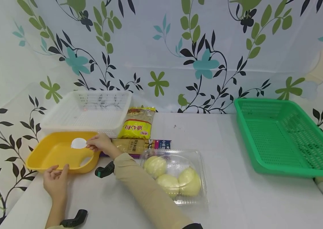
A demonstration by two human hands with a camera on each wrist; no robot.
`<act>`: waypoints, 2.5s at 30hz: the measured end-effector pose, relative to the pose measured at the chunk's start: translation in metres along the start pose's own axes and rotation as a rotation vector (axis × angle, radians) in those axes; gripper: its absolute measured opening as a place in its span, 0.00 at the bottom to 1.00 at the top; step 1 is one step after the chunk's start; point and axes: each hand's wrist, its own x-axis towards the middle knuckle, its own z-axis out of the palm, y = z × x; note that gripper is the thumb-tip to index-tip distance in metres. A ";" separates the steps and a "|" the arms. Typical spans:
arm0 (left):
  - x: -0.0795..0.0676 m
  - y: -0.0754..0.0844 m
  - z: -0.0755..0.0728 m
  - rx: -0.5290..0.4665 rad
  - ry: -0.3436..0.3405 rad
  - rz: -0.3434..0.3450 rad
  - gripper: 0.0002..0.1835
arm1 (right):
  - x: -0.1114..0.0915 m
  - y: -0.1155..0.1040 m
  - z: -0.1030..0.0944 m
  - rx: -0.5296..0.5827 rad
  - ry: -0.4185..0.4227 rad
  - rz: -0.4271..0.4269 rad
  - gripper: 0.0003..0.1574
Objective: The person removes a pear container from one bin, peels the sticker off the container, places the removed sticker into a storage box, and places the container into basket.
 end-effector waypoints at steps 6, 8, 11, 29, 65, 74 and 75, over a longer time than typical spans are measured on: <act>-0.003 -0.001 0.000 -0.014 -0.012 0.003 0.16 | 0.000 0.007 -0.006 -0.084 0.037 -0.004 0.06; -0.003 0.000 -0.001 -0.026 0.003 0.001 0.15 | -0.001 0.006 -0.006 -0.113 0.025 -0.011 0.06; -0.002 0.002 -0.003 -0.047 0.021 0.004 0.15 | -0.002 0.004 -0.005 -0.151 0.013 -0.019 0.06; -0.001 0.003 0.001 -0.032 -0.009 -0.030 0.16 | -0.003 0.018 -0.001 -0.257 0.159 -0.201 0.04; -0.005 0.001 0.003 -0.174 -0.028 -0.083 0.18 | -0.005 0.019 -0.002 -0.164 0.200 -0.163 0.03; -0.004 0.004 0.003 -0.188 -0.026 -0.097 0.19 | -0.005 0.018 -0.001 -0.145 0.209 -0.154 0.04; -0.004 0.004 0.003 -0.184 -0.025 -0.095 0.19 | -0.005 0.017 -0.001 -0.131 0.206 -0.148 0.04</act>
